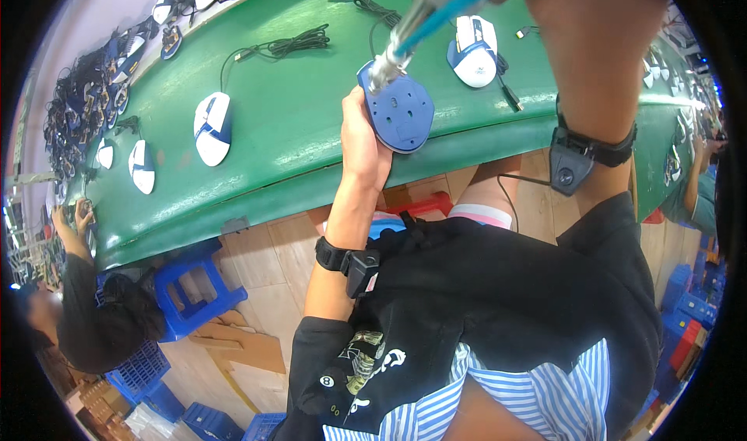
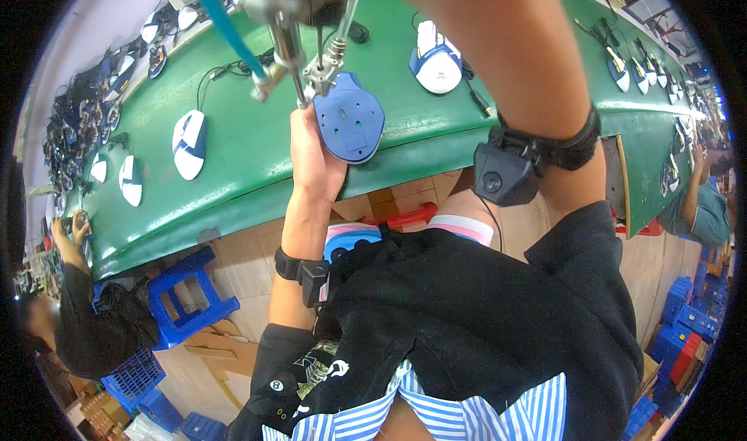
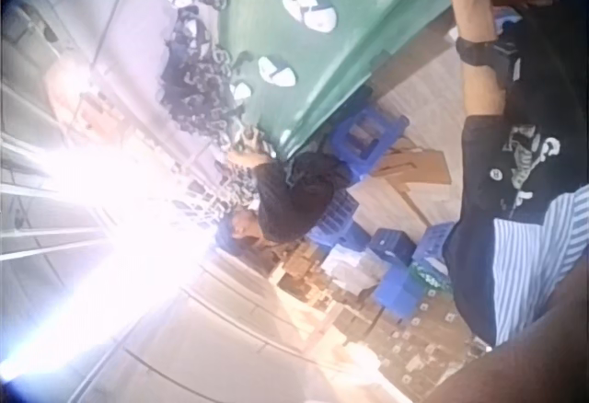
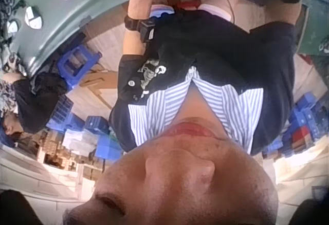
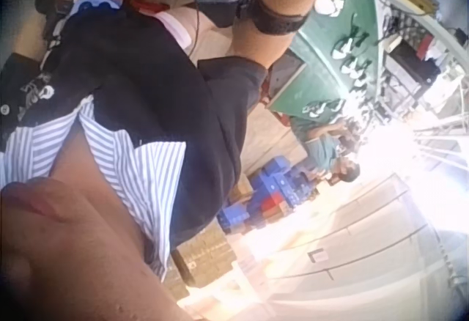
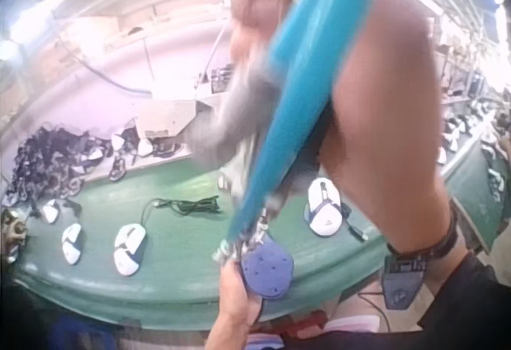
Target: The recorder is assembling computer mice on a production line using an automated screwdriver and manual placement.
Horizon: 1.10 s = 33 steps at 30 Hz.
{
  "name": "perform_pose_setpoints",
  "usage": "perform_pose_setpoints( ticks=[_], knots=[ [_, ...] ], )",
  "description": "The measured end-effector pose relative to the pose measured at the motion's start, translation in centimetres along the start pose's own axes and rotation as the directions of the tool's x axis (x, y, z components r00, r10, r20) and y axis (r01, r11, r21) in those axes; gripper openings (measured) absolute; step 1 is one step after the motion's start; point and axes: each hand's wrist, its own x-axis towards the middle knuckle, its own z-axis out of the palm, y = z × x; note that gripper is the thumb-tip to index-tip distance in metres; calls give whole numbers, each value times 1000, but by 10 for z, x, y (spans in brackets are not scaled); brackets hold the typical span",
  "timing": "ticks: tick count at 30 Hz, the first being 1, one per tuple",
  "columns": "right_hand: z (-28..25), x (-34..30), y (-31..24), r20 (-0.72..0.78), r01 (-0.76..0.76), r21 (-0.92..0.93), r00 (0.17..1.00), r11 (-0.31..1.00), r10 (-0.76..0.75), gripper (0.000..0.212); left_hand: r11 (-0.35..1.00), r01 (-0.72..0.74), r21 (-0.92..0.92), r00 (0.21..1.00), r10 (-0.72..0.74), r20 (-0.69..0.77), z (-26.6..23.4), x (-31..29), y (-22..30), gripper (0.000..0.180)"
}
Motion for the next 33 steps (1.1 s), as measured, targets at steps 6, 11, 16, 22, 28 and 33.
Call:
perform_pose_setpoints(
  ticks=[6, 11, 16, 22, 28, 33],
  knots=[
    [15, -16, 19, -29, -57, 41, 998, 998, 58, 14, 994, 22, -111, 999, -19, 32, -3, -3, 4, 46],
    [19, -24, 24, -26, -78, 55, 996, 995, 80, 15, 994, -4, -113, 999, 10, 52, -2, -7, 6, 45],
    [23, -24, 28, -11, -90, 73, 996, 993, 91, 15, 995, -38, -87, 997, 44, 66, -8, -6, 6, 42],
    [20, -28, 37, 59, -109, 76, 993, 991, 105, 15, 998, 1, -55, 996, 4, 85, -10, -4, 7, 43],
    [23, -35, 51, 144, -142, 31, 980, 989, 137, 15, 998, 22, -65, 998, -18, 53, -10, -5, 11, 44],
    [19, -13, 14, 44, -79, 30, 996, 996, 77, 16, 996, 39, -78, 997, -33, 75, -13, -5, 17, 50]
  ],
)
